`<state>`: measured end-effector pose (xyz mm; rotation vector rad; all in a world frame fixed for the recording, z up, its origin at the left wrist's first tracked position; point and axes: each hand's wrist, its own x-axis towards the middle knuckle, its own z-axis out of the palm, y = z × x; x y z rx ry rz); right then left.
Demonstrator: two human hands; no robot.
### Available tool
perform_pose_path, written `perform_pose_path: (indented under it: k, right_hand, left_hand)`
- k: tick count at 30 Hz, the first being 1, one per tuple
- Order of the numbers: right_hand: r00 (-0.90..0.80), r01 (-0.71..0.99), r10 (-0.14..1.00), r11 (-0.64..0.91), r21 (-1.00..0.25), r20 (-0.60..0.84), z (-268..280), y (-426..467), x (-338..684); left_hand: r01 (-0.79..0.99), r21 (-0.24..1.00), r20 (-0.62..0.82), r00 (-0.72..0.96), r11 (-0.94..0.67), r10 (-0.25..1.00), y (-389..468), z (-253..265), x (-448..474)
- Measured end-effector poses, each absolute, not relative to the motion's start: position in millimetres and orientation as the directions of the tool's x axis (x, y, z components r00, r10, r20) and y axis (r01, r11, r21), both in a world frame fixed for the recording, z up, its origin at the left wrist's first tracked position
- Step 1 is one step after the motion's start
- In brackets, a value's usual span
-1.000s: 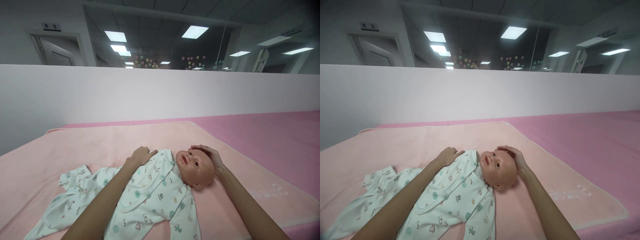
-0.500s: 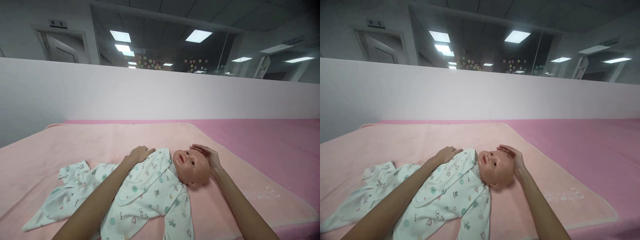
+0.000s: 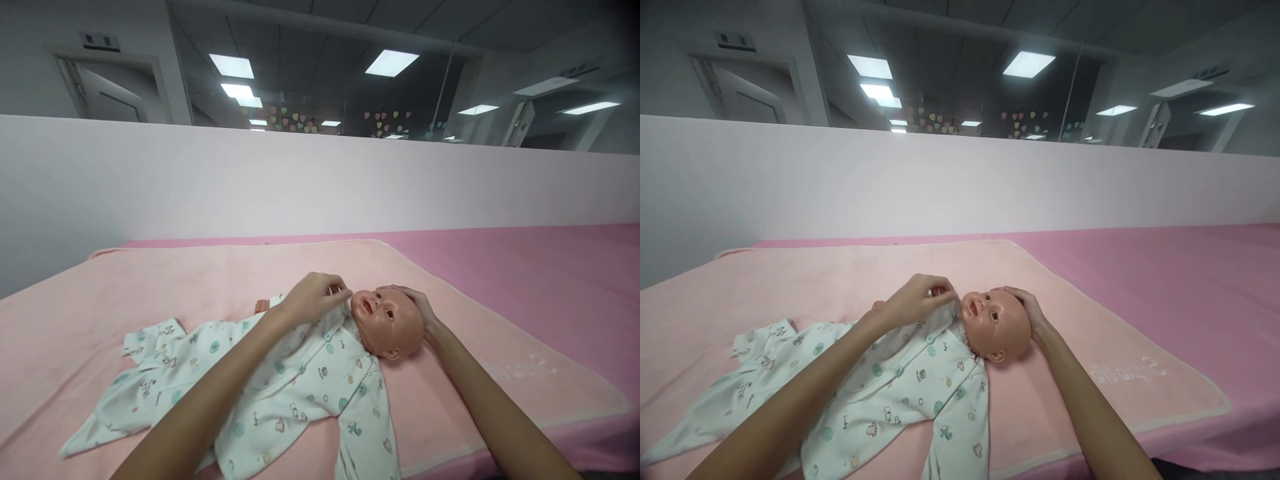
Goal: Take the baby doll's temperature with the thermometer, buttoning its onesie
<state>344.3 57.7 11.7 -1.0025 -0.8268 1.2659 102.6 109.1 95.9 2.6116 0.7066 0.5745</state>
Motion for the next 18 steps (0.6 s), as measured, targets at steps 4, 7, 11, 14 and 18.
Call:
perform_pose_path:
  k: [4,7,11,14,18]
  right_hand:
    - [0.178,-0.344,0.983,0.024,-0.939,-0.04,13.7,55.3,338.3]
    - [0.205,-0.284,0.978,0.026,-0.958,-0.034,10.5,58.1,340.6]
    - [0.345,0.028,0.918,0.196,-0.98,0.193,22.8,56.3,344.4]
    - [0.276,0.352,0.873,0.298,-0.888,0.402,57.2,40.9,327.3]
    - [-0.192,0.766,0.89,0.4,-0.504,0.415,103.1,19.8,269.0]
  left_hand:
    - [0.558,0.298,0.099,0.789,-0.774,0.607,91.4,85.4,111.3]
    - [0.545,0.362,0.081,0.79,-0.756,0.608,95.1,80.0,108.9]
    - [0.482,0.638,0.003,0.778,-0.6,0.628,104.2,88.7,100.5]
    - [0.329,0.892,-0.02,0.713,-0.309,0.701,111.8,97.0,95.9]
    - [0.09,0.992,0.022,0.588,-0.093,0.809,123.1,99.2,93.1]
